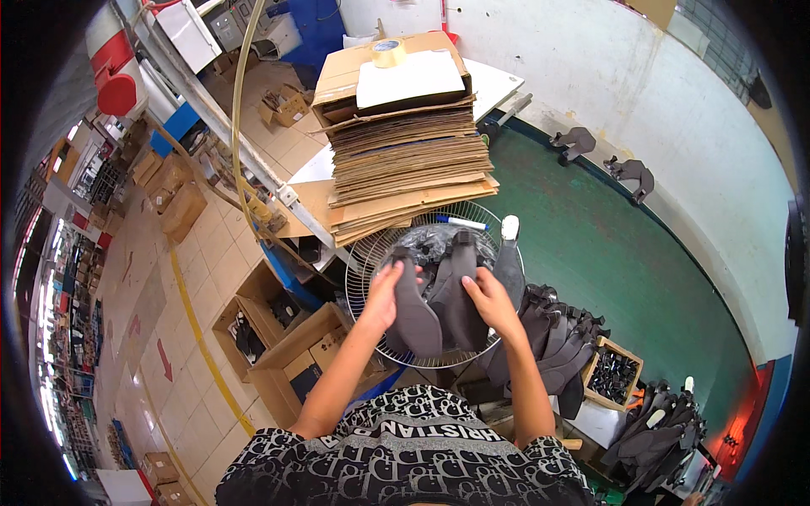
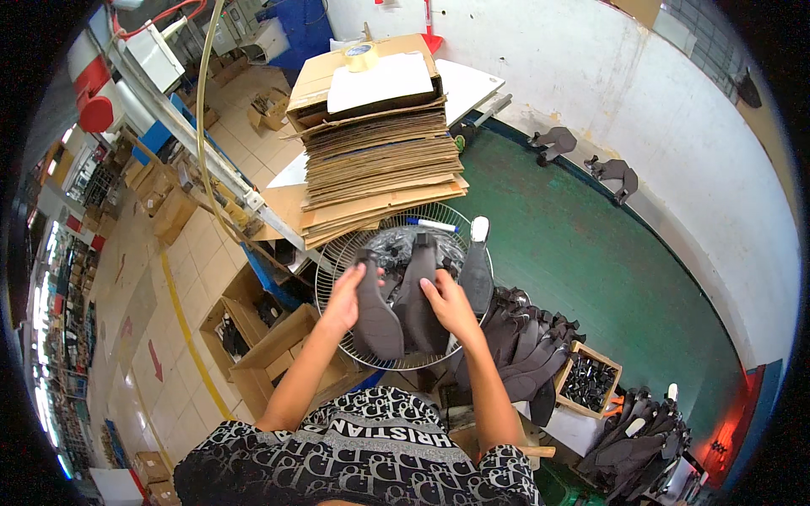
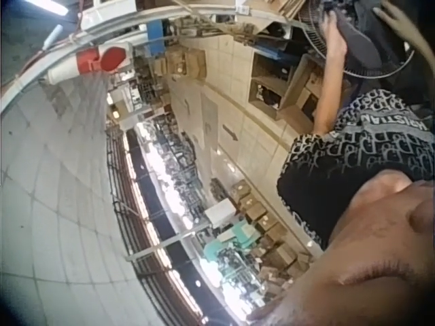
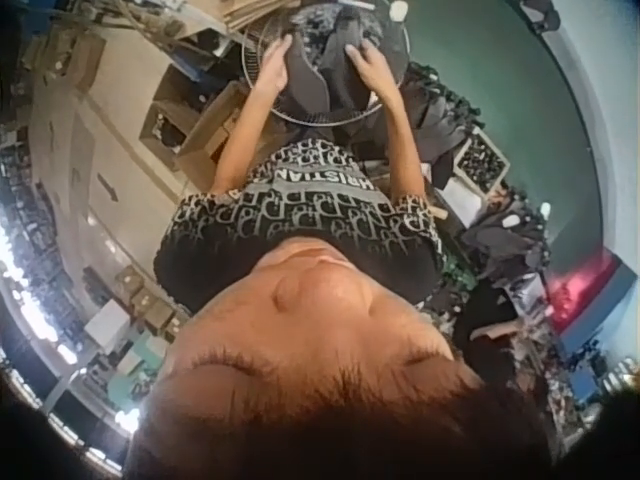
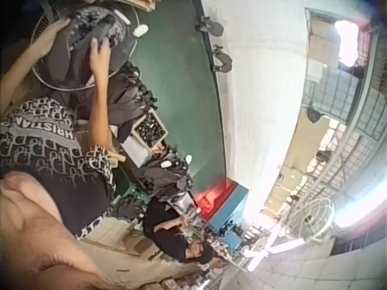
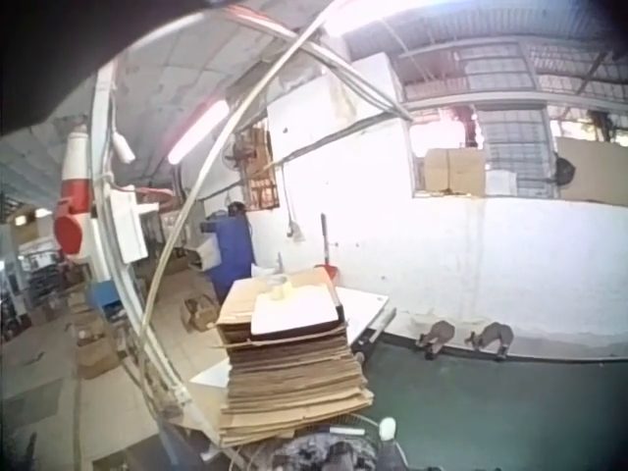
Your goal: The recorder is assembling shoe soles by adding fasteners and hammering them.
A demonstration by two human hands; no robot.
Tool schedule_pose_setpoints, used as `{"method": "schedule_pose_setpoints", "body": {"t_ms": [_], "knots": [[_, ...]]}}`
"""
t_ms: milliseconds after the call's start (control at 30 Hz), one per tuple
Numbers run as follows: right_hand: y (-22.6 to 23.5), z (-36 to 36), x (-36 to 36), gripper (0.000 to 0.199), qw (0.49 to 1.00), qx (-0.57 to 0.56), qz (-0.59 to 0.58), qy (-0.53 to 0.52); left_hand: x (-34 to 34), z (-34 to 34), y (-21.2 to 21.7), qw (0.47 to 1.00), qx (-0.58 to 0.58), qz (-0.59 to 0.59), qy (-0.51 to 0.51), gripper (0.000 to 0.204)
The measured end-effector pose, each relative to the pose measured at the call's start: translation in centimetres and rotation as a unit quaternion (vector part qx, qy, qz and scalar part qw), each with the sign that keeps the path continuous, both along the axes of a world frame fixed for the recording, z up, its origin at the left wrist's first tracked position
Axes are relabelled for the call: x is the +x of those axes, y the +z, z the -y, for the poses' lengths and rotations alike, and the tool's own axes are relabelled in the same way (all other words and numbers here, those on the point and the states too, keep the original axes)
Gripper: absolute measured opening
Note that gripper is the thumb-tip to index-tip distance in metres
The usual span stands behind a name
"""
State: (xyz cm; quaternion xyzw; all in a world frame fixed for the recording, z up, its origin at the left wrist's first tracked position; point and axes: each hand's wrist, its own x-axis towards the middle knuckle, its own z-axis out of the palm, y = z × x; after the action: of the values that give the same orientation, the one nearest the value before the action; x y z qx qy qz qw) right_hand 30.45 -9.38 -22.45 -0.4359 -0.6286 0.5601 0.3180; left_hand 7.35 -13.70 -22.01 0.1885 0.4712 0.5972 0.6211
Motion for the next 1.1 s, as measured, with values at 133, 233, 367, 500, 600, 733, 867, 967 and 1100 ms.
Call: {"method": "schedule_pose_setpoints", "body": {"t_ms": [133,233,367,500,600,733,867,967,1100], "knots": [[-6.0,0.8,-4.9,0.028,0.998,0.006,-0.059,-0.009,1.8,0.6,-4.5,0.993,-0.031,0.107,-0.025,0.029],[-6.2,1.9,-7.1,0.027,0.998,0.059,0.02,0.018,1.0,1.7,-5.8,0.99,-0.028,0.13,-0.044,0.04],[-3.5,-1.1,-6.0,0.03,0.949,0.247,0.159,-0.117,-1.7,2.9,-5.3,0.996,-0.032,0.088,-0.002,0.037],[-5.8,-7.2,-0.8,0.065,0.767,0.246,0.512,-0.298,-4.3,2.6,-4.3,0.994,-0.067,0.087,-0.001,0.035],[-7.8,-9.8,2.1,0.065,0.851,0.127,0.452,-0.235,-5.7,1.6,-6.4,0.992,-0.038,0.112,-0.036,0.033],[-2.6,-6.8,0.3,0.044,0.871,0.148,0.369,-0.289,-7.0,3.2,-6.8,0.992,-0.054,0.116,-0.01,0.028],[-1.0,-5.0,0.4,0.037,0.985,0.031,0.114,-0.128,-6.4,3.2,-6.7,0.991,-0.047,0.124,-0.007,0.028],[2.3,-0.8,-4.2,0.032,0.954,-0.144,-0.258,-0.052,-6.7,3.7,-5.7,0.987,-0.025,0.155,-0.038,0.03],[0.3,1.8,-6.8,0.023,0.951,-0.178,-0.254,-0.012,-6.5,3.5,-4.4,0.981,-0.008,0.181,-0.072,0.03]]}}
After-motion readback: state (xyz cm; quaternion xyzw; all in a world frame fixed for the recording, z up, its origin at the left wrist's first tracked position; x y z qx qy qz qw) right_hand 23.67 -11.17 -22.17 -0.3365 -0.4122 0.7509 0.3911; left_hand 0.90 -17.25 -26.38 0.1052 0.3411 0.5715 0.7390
